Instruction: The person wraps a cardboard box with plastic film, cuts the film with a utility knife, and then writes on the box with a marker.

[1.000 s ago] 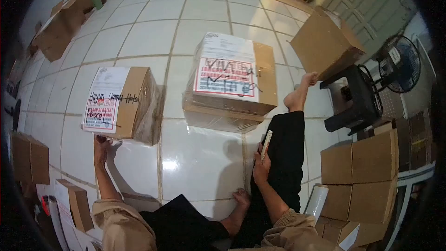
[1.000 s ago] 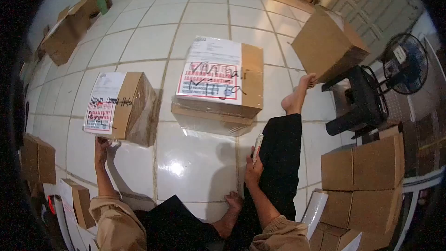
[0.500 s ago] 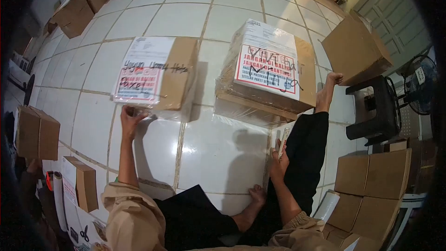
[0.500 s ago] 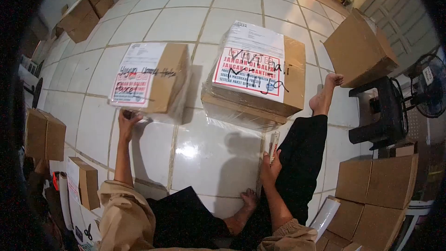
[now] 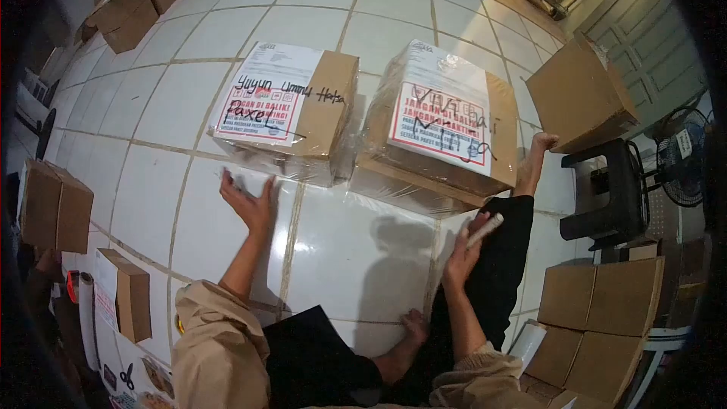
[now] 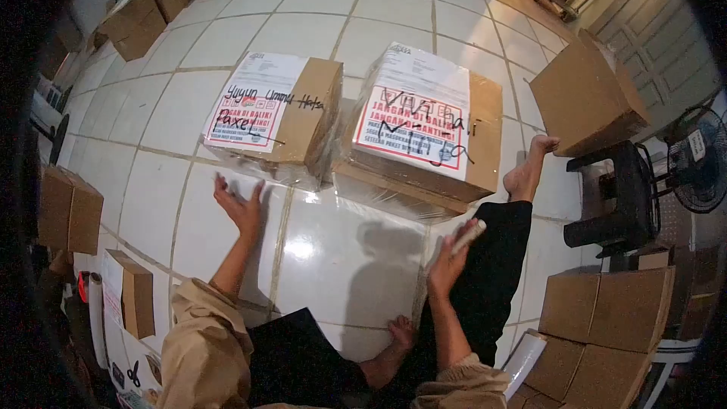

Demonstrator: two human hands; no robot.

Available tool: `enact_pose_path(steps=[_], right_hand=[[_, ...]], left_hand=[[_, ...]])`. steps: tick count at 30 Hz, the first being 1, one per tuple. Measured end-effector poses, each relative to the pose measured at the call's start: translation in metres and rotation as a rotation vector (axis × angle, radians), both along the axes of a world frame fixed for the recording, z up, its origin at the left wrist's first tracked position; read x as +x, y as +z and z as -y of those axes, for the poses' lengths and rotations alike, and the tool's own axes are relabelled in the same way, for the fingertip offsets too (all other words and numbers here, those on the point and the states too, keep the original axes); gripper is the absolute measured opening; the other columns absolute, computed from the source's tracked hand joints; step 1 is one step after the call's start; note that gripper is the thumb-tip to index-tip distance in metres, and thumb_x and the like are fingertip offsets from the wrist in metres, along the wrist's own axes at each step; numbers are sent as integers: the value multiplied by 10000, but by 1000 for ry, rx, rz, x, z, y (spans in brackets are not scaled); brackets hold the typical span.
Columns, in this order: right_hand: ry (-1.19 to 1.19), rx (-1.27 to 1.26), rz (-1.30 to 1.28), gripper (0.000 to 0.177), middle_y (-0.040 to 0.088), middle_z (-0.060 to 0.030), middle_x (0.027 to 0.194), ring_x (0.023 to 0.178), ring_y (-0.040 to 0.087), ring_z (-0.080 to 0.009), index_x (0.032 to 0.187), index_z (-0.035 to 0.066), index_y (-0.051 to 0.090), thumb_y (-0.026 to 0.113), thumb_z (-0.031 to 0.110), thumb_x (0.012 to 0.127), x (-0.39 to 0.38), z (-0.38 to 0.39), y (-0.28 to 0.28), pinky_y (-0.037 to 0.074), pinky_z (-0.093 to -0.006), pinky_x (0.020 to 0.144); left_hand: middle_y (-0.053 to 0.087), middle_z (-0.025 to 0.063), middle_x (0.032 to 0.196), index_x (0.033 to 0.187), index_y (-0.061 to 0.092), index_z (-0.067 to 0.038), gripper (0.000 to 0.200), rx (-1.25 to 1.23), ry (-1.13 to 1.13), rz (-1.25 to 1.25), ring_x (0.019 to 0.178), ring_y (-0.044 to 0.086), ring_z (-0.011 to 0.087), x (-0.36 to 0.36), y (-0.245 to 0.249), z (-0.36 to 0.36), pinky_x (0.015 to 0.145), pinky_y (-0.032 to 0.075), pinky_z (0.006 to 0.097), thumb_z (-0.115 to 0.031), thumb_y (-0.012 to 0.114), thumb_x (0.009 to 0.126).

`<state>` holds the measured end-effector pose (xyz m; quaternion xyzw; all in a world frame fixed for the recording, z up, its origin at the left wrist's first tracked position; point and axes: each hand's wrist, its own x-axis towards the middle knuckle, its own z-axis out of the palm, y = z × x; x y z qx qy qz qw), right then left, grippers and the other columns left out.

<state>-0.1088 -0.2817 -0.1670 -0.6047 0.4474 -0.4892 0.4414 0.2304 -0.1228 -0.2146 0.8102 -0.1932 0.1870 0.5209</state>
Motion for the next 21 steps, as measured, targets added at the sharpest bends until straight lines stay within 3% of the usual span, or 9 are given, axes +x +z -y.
enact_pose_path(steps=[1,3,4,5,8,11,17,19,21], right_hand=[[-59,-48,-92,538,352,-81,1384,1230,367,-166,1413,60,222,444,214,948,9,4,-1,271,-296,1012],[-9,284,139,518,428,-99,1255,1160,399,-196,1354,10,284,483,233,931,9,18,-29,265,-302,1002],[-11,292,147,518,428,-99,1255,1160,399,-196,1354,10,284,483,233,931,14,21,-33,265,-302,1002],[10,273,242,509,442,-93,1181,1098,410,-185,1320,1,312,490,272,929,25,23,-37,288,-304,972],[16,283,304,507,462,-95,1105,1039,429,-182,1276,-20,346,494,318,928,36,22,-34,315,-305,940],[-7,246,237,526,472,-115,1124,1050,440,-196,1275,-37,345,489,332,929,34,30,-37,327,-308,938],[-35,231,87,594,461,-184,1207,1117,432,-229,1318,-46,316,449,387,933,36,53,-6,332,-341,960],[62,164,252,476,465,-10,937,782,435,-98,1236,0,394,479,356,933,30,62,1,396,-245,691],[78,191,177,515,473,-69,1011,863,455,-149,1258,-12,377,468,375,932,17,72,-3,390,-279,760]], left_hand=[[383,189,1124,1164,353,21,682,138,-8,128,1065,368,322,-14,1,1,887,341,407,-116,773,644],[440,156,967,1043,425,9,468,-31,-374,10,912,433,296,-49,-9,10,812,360,376,-69,708,680],[477,152,898,999,460,-3,408,173,-644,282,854,477,301,-60,-22,15,783,392,374,-86,710,688],[520,166,911,1021,478,-3,427,19,-748,128,881,511,324,-88,6,29,800,416,380,-127,726,696],[390,260,1231,1308,260,74,721,74,-713,15,1092,435,387,-127,35,75,922,364,420,-126,681,757],[390,274,1224,1305,241,93,709,-12,-596,-144,1108,418,400,-145,27,108,943,341,431,-129,660,776],[407,242,1177,1290,235,83,649,-3,-472,-55,1081,433,373,-168,28,127,941,338,428,-156,624,829],[351,280,1250,1327,213,74,692,-40,-486,-118,1129,398,410,-175,33,132,965,324,446,-151,625,818],[338,278,1265,1331,205,74,688,-67,-468,-109,1143,388,411,-183,33,137,976,319,444,-151,614,825]])
